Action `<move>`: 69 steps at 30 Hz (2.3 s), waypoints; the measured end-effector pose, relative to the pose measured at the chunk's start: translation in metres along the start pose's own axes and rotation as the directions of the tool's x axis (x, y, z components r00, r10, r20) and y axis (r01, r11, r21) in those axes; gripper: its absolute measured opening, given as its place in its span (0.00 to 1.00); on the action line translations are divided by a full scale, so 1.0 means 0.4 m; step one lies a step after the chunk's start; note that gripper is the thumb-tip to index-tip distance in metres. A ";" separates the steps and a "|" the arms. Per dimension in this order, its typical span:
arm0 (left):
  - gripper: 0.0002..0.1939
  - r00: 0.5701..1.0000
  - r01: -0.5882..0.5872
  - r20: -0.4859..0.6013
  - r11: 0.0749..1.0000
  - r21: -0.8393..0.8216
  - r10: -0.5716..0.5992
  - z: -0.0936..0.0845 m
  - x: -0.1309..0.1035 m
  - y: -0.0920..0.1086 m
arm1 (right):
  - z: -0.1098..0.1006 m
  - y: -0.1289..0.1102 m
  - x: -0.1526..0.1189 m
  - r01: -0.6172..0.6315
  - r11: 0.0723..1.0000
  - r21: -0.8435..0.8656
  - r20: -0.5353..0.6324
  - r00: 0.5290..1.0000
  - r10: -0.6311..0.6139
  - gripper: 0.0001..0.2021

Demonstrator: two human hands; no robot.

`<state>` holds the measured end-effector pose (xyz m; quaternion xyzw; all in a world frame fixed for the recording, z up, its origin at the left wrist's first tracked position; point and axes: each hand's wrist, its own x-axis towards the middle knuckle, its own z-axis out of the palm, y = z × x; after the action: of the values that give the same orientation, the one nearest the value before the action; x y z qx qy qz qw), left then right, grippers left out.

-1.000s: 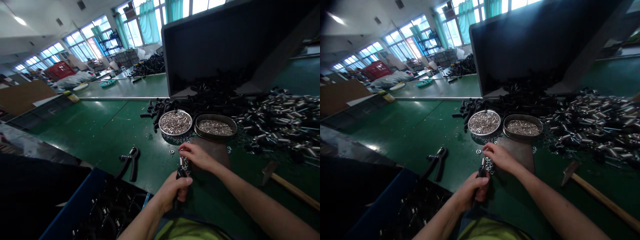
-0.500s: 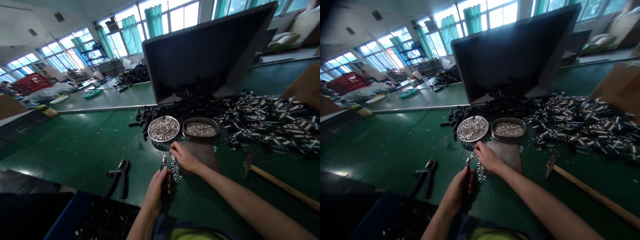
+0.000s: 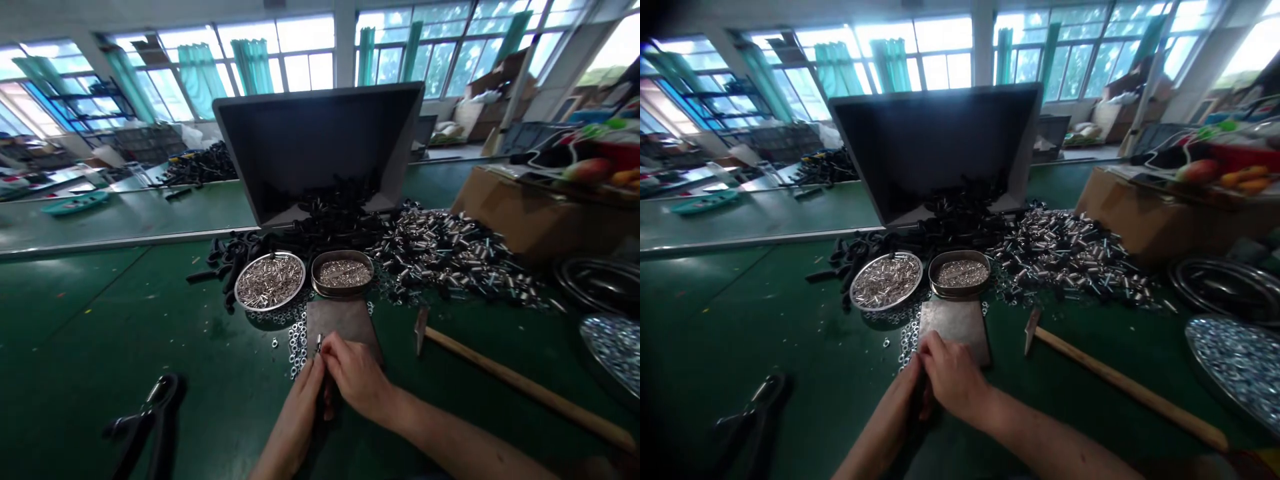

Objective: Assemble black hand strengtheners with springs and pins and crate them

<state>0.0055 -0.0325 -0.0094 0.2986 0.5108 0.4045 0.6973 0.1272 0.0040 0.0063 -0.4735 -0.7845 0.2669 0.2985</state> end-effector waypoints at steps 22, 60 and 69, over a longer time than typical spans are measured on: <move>0.27 0.989 0.150 0.026 0.945 -0.292 -0.149 -0.006 0.006 0.024 | -0.293 0.271 0.095 -0.150 0.829 -0.538 0.036 0.979 0.201 0.11; 0.11 0.897 -0.412 -0.286 0.874 -0.258 0.339 0.049 -0.008 0.054 | -0.066 -0.029 -0.015 0.020 0.982 0.186 -0.023 1.000 -0.016 0.16; 0.10 0.907 -0.387 -0.246 0.907 -0.163 0.343 0.028 -0.002 0.053 | -0.053 -0.027 -0.017 -0.145 0.885 0.442 0.020 0.988 0.152 0.14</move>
<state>0.0106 -0.0227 0.0118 0.2699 0.4718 0.6090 0.5777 0.1387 -0.0038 0.0270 -0.4539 -0.6627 0.4564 0.3827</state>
